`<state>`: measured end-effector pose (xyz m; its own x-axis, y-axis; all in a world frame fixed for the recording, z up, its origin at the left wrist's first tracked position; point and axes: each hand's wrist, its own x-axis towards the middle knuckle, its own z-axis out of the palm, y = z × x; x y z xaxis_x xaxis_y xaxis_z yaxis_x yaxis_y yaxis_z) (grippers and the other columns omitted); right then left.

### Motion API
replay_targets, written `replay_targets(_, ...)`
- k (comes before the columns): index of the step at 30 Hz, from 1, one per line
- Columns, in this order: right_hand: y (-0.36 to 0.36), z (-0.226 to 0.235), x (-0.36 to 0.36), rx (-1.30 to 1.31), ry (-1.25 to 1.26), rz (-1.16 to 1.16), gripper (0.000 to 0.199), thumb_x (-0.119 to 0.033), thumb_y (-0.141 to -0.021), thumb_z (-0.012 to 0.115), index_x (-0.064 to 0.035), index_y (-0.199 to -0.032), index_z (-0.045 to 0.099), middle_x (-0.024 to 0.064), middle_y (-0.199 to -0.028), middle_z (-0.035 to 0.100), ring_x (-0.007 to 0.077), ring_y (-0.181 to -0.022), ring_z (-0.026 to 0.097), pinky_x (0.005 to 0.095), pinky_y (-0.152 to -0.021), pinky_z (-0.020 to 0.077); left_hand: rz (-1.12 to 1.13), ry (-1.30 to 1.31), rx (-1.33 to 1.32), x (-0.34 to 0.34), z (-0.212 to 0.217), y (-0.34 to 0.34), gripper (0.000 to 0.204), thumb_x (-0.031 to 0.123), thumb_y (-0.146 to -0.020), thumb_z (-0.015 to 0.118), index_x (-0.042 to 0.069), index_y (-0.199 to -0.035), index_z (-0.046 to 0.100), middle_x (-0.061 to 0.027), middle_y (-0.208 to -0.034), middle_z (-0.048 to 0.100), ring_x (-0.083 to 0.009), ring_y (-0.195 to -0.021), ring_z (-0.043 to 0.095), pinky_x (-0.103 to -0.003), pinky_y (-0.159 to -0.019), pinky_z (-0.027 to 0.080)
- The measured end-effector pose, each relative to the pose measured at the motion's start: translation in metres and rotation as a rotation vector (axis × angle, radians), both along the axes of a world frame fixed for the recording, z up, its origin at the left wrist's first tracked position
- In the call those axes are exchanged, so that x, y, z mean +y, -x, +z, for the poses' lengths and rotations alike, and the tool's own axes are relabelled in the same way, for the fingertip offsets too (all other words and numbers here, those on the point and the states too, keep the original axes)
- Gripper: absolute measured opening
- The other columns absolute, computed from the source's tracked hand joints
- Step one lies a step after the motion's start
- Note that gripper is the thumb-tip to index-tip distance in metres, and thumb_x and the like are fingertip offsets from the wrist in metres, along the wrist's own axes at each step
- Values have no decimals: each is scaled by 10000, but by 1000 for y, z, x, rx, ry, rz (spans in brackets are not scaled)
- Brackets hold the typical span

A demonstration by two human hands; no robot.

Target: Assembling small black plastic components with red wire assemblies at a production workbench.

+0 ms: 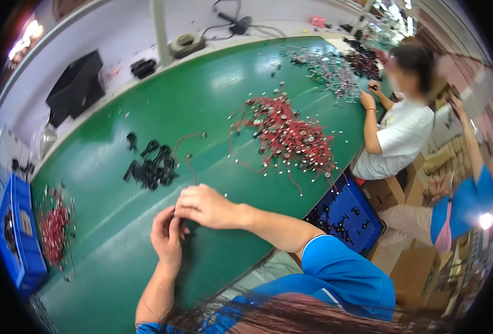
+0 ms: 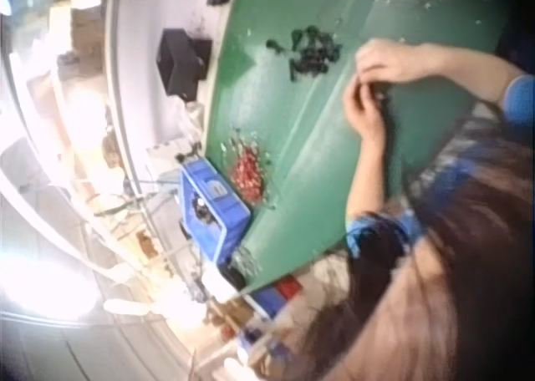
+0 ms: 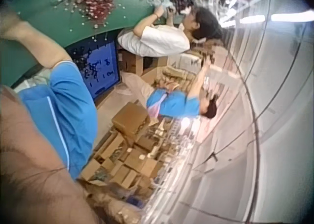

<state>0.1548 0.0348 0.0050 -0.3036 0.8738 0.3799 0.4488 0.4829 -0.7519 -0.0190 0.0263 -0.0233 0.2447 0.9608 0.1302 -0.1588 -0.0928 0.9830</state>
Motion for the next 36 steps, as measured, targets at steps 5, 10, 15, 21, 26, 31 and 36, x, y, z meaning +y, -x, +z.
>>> replay_targets(5,-8,8,2,78,14,45,152,-215,-894,589,-80,-828,609,43,-815,545,226,-745,495,314,-716,378,-59,-4,34,8,3,-6,277,-28,-911,506,16,-1174,580,-64,-936,573,-102,-594,528,-180,-521,417)
replay_targets(10,0,9,8,-211,-210,12,74,-157,-855,625,-85,-838,617,32,-845,565,203,-765,503,306,-731,375,11,104,92,10,7,2,283,-18,-910,512,27,-1181,582,-50,-894,568,-93,-594,520,-186,-525,410)
replay_targets(15,0,12,6,-120,-148,-54,61,-72,-808,655,-67,-855,617,34,-872,607,188,-782,520,295,-784,392,20,142,-83,11,0,-6,267,3,-914,526,40,-1167,599,-40,-879,569,-94,-613,529,-194,-550,424)
replay_targets(21,6,19,-2,142,-283,-216,94,-22,-759,662,-75,-825,620,4,-748,574,174,-666,499,286,-700,389,55,199,-120,17,-4,3,251,10,-912,538,35,-1150,613,-42,-870,585,-94,-644,541,-199,-580,447)
replay_targets(26,14,16,-9,-103,-185,-207,89,-16,-758,655,-68,-821,619,-2,-682,564,161,-583,489,268,-591,392,23,184,-71,18,0,5,283,15,-930,523,25,-1209,569,-55,-903,602,-96,-698,551,-197,-647,466)
replay_targets(31,16,8,-6,-219,-163,-225,78,-18,-757,644,-65,-811,615,-4,-647,561,162,-515,472,273,-503,374,16,131,-38,16,-1,0,299,15,-941,506,15,-1238,545,-61,-942,610,-99,-741,562,-204,-713,482)
replay_targets(36,19,10,-5,-261,-207,-234,67,-8,-755,641,-56,-797,617,12,-632,564,153,-496,458,273,-474,362,81,100,-56,15,-2,-5,259,-14,-910,523,-3,-1160,588,-66,-916,631,-108,-727,589,-217,-691,501)
